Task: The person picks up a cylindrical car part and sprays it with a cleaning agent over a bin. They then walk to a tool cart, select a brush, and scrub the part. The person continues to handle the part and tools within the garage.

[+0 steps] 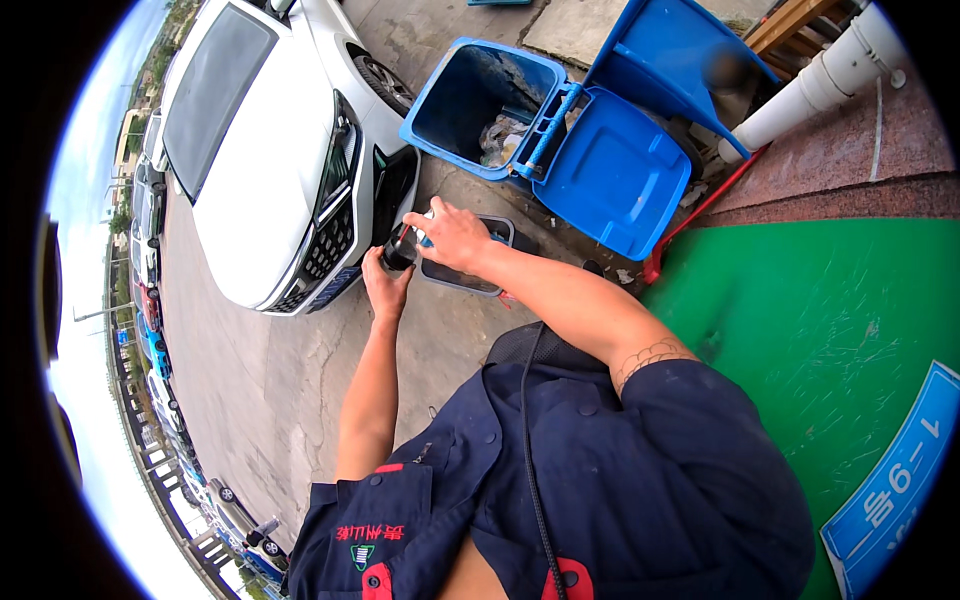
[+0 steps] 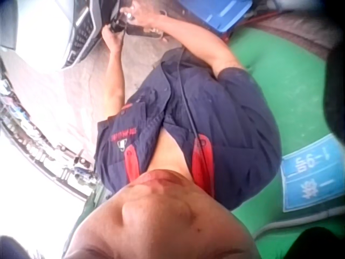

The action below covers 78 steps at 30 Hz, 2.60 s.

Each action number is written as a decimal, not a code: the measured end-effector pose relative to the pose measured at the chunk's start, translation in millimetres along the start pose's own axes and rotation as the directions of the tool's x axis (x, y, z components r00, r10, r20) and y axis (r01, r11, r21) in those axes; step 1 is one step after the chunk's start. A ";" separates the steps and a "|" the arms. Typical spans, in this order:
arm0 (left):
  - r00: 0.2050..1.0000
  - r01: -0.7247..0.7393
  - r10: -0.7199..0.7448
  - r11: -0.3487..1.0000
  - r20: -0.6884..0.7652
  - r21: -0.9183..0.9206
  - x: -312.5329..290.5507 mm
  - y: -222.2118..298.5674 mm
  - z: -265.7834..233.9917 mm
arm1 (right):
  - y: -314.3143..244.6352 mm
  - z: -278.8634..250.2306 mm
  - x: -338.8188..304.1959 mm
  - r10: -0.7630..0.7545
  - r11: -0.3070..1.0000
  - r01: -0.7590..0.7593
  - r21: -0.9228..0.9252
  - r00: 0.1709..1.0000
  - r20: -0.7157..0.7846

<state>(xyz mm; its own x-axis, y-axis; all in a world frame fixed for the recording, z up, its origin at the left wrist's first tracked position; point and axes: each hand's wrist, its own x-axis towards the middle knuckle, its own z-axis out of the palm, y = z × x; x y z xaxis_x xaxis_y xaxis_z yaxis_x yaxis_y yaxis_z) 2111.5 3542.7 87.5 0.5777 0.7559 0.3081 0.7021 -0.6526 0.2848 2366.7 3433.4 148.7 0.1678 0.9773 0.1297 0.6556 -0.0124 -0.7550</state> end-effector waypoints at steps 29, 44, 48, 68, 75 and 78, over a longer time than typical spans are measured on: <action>0.995 -0.064 0.047 0.978 0.086 0.201 5.8 -4.4 -11.7 | 5.9 15.7 -0.9 -0.046 0.998 0.046 -0.046 0.999 0.015; 0.998 -0.011 0.000 0.979 0.057 0.202 -3.3 -9.5 -9.1 | 3.3 16.8 -0.3 0.001 1.000 -0.001 0.018 1.000 0.012; 0.999 0.005 -0.015 0.974 0.041 0.228 -4.5 -9.8 -5.1 | 1.6 16.7 -0.5 -0.011 1.000 0.011 0.012 1.000 0.002; 0.994 0.099 -0.105 0.981 0.026 0.167 -9.4 6.4 5.7 | 0.5 15.1 -2.8 0.070 0.997 -0.071 0.036 0.997 0.009; 0.993 0.111 -0.114 0.981 0.010 0.160 -10.9 8.2 4.7 | -0.2 15.7 -3.9 0.051 0.998 -0.052 0.024 0.998 0.035; 0.994 0.109 -0.111 0.981 0.007 0.163 -10.7 8.5 4.5 | -0.6 16.8 -3.4 0.046 0.999 -0.047 0.018 0.998 0.045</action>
<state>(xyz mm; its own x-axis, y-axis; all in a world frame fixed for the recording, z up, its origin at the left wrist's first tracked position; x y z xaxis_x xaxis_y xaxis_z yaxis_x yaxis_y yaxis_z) 2113.2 3529.3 82.6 0.4989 0.8242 0.2679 0.8193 -0.5493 0.1644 2353.4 3433.6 137.9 0.1642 0.9843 0.0654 0.6337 -0.0544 -0.7716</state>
